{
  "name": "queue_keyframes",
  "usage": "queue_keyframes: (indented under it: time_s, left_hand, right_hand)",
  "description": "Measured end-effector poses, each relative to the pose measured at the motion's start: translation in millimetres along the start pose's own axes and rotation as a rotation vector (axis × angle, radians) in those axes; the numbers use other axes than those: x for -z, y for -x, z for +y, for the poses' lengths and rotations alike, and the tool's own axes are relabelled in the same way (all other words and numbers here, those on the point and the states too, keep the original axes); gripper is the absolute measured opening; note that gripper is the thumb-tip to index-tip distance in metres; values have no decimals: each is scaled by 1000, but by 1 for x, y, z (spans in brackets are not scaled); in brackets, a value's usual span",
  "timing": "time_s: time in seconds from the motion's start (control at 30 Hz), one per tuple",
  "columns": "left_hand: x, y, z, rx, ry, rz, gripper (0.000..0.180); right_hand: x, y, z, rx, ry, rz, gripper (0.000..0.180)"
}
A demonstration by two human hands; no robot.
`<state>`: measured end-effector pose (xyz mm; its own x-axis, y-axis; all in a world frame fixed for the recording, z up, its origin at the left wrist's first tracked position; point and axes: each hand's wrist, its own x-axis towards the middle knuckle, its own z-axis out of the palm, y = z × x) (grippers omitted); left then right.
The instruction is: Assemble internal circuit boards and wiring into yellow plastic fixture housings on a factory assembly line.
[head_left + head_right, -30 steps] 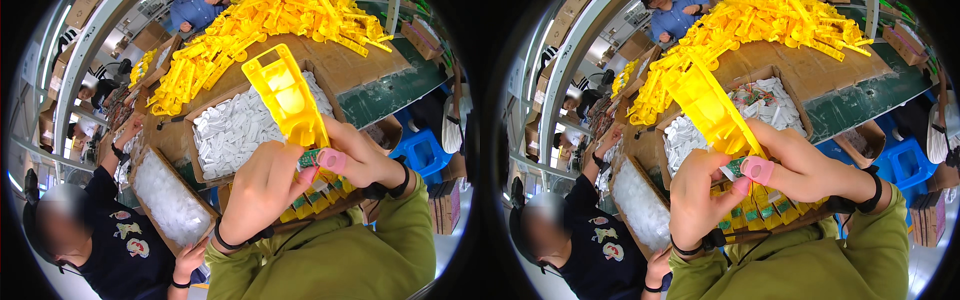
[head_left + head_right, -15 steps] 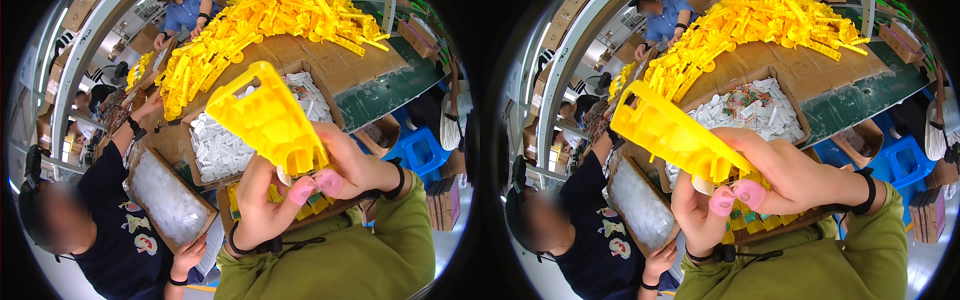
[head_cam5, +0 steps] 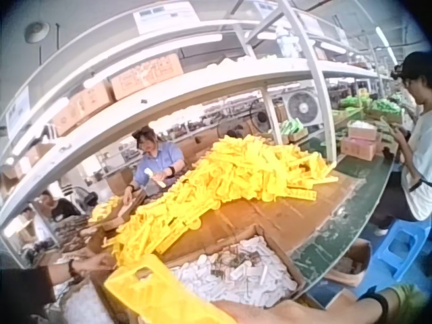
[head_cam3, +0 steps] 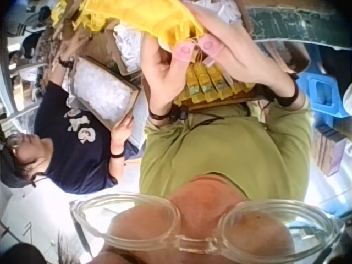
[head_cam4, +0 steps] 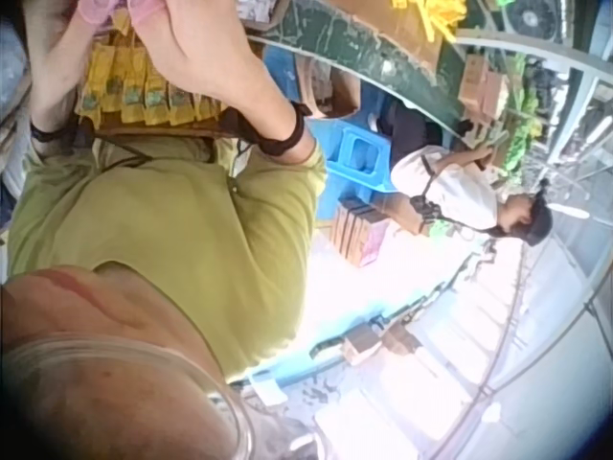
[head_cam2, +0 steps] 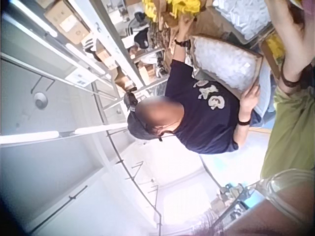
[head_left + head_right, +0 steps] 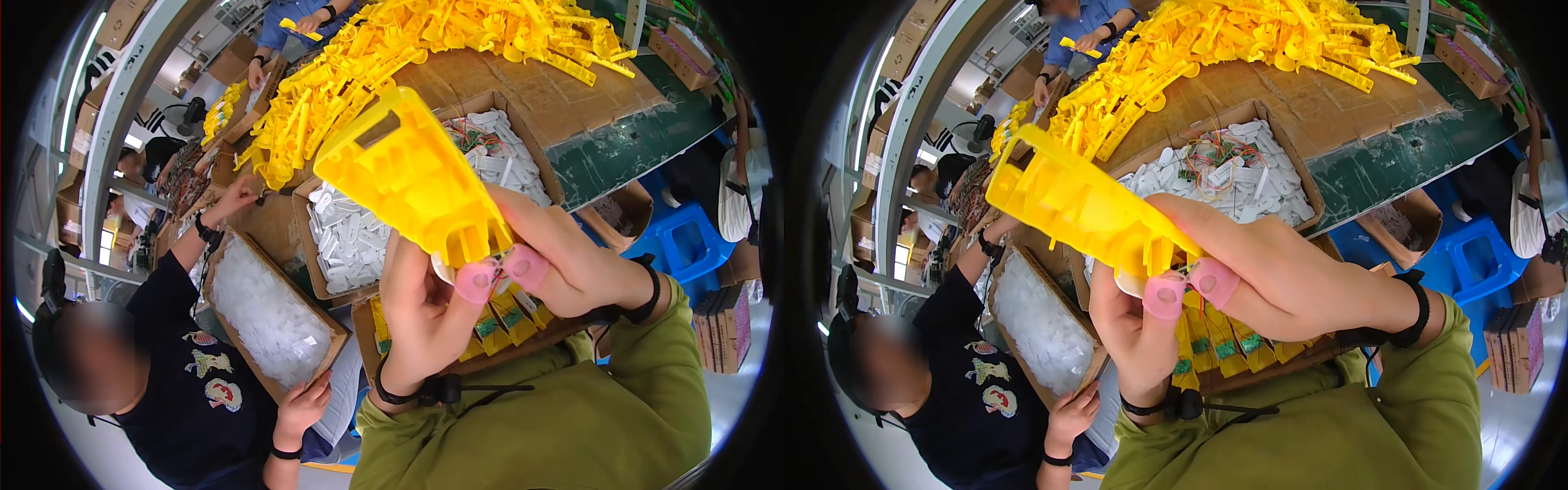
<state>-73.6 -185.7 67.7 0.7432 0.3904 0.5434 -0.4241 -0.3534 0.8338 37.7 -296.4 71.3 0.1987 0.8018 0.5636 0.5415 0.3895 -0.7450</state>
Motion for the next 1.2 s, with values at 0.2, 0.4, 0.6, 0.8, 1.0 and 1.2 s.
queue_keyframes:
  time_s: [0.2, 0.4, 0.6, 0.8, 1.0, 1.2]
  left_hand:
    - [8, -9, 3, 209, 278, -37, 37]
    - [27, -3, -22, 140, 181, -88, 48]
    - [24, -2, -15, 120, 492, 146, 71]
    - [34, 0, -18, -121, 261, 308, 66]
    - [38, 7, -21, -186, 13, 370, 49]
    - [44, 13, -20, -103, 42, 294, 40]
  right_hand:
    - [4, -6, 3, -81, -131, 37, 43]
    - [-4, -7, -9, -352, -556, 31, 50]
    - [-8, 13, 11, -403, -383, -333, 46]
    - [3, 20, -24, -608, -616, -286, 32]
    - [13, 30, -50, -376, -566, 10, 37]
    - [23, 18, -48, -117, 244, 209, 20]
